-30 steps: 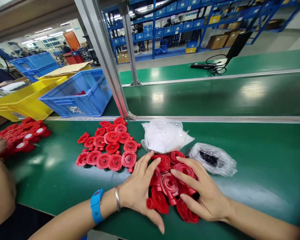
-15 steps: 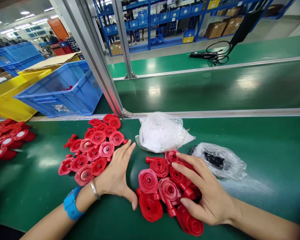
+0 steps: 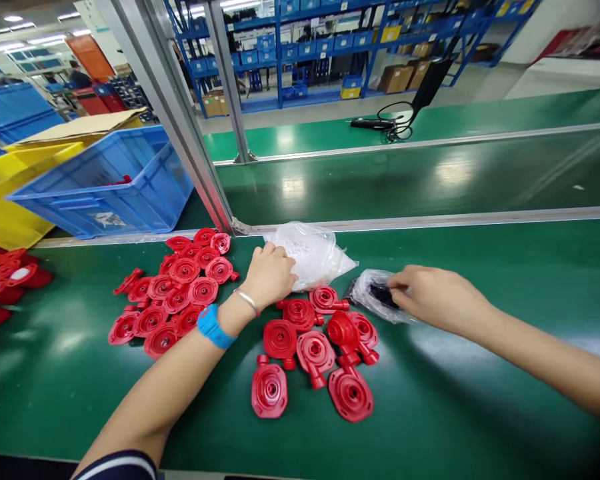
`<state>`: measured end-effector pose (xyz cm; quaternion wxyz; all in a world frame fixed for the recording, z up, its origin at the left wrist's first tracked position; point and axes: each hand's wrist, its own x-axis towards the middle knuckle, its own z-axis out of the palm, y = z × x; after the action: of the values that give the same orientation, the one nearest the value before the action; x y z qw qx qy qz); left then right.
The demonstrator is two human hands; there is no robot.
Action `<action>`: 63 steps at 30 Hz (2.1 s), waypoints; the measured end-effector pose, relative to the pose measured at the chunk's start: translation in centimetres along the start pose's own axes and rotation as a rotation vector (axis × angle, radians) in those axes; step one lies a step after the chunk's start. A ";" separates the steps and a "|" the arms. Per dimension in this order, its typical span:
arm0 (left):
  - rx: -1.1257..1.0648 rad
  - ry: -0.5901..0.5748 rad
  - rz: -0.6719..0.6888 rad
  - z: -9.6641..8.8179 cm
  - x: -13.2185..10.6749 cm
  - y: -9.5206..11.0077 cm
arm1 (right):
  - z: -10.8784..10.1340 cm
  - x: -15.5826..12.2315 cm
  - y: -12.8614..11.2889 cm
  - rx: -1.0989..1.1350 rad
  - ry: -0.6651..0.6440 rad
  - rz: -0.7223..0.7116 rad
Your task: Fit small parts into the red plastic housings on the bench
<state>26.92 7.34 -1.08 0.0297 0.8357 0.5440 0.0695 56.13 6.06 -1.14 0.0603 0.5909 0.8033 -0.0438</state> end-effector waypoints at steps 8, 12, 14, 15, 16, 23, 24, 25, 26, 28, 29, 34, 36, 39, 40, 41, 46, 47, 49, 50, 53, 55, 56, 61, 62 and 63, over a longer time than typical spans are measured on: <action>-0.043 0.033 0.003 0.6 1.3 0.0 | -0.1 0.4 -2.1 -0.041 -0.090 -0.134; -0.092 0.096 -0.061 -0.1 0.5 -0.3 | -1.3 1.6 -2.4 -0.016 -0.131 -0.152; -0.100 0.089 -0.083 -0.1 0.2 -0.5 | -1.9 2.7 -2.3 0.014 -0.161 -0.151; -0.099 0.073 -0.084 0.0 0.2 -0.5 | -2.2 3.2 -2.3 0.033 -0.176 -0.150; -0.098 0.051 -0.080 0.2 0.1 -0.6 | -2.5 3.6 -2.2 0.054 -0.188 -0.146; -0.135 -0.035 -0.079 1.7 0.2 -0.2 | -2.4 2.7 -1.7 0.182 -0.059 -0.130; -0.156 -0.019 -0.082 1.8 0.2 0.0 | -2.2 2.3 -1.5 0.209 0.007 -0.121; -0.183 0.003 -0.086 1.7 0.2 0.2 | -1.9 1.8 -1.2 0.242 0.087 -0.107; -0.215 0.027 -0.093 1.6 0.2 0.3 | -1.8 1.5 -0.9 0.278 0.169 -0.085; -0.299 0.083 -0.114 1.2 0.0 0.5 | -1.6 1.1 -0.4 0.353 0.278 -0.040; -0.352 0.112 -0.125 0.9 -0.4 0.6 | -1.6 1.0 -0.3 0.381 0.305 -0.013; -0.723 0.164 -0.140 0.0 -4.6 1.8 | -1.6 -0.8 -2.5 0.619 0.481 0.011; -1.204 0.118 -0.205 0.0 -7.1 2.6 | -1.6 -1.9 -4.2 0.733 0.496 -0.050; -1.892 0.011 -0.402 0.2 -9.9 3.3 | -1.9 -3.1 -6.7 0.848 0.475 -0.196; -1.992 -0.022 -0.447 0.3 -10.5 3.5 | -2.0 -3.4 -7.5 0.867 0.469 -0.265; -2.050 -0.048 -0.476 0.4 -11.0 3.6 | -2.0 -3.6 -8.2 0.879 0.467 -0.336; -2.127 -0.103 -0.512 1.1 -11.4 4.2 | -0.8 -4.2 -11.5 1.014 0.493 -0.662; -2.129 -0.111 -0.497 1.3 -11.4 4.3 | -0.4 -4.2 -12.0 1.043 0.503 -0.707; -2.123 -0.122 -0.463 1.7 -11.4 4.6 | 0.5 -4.2 -13.0 1.069 0.535 -0.756; -2.116 -0.121 -0.449 1.8 -11.5 4.7 | 0.8 -4.1 -13.3 1.072 0.560 -0.759; -2.113 -0.117 -0.426 2.1 -11.7 4.9 | 1.4 -4.1 -13.9 1.081 0.621 -0.742; -2.135 -0.125 -0.419 2.2 -11.8 5.0 | 1.5 -4.0 -14.0 1.099 0.623 -0.731; -2.147 -0.130 -0.421 2.2 -11.8 5.0 | 1.5 -4.0 -14.0 1.107 0.613 -0.728; -2.188 -0.127 -0.433 2.2 -11.9 5.1 | 1.2 -4.2 -13.9 1.094 0.618 -0.721; -2.197 -0.129 -0.430 2.2 -11.9 5.1 | 1.1 -4.2 -13.9 1.074 0.634 -0.721; -2.207 -0.131 -0.428 2.2 -11.9 5.1 | 1.1 -4.3 -13.9 1.051 0.650 -0.726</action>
<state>27.13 -5.57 -3.65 0.7926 0.2436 0.3145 0.4621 44.16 -2.25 -1.58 -0.4931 0.2205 0.7991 -0.2640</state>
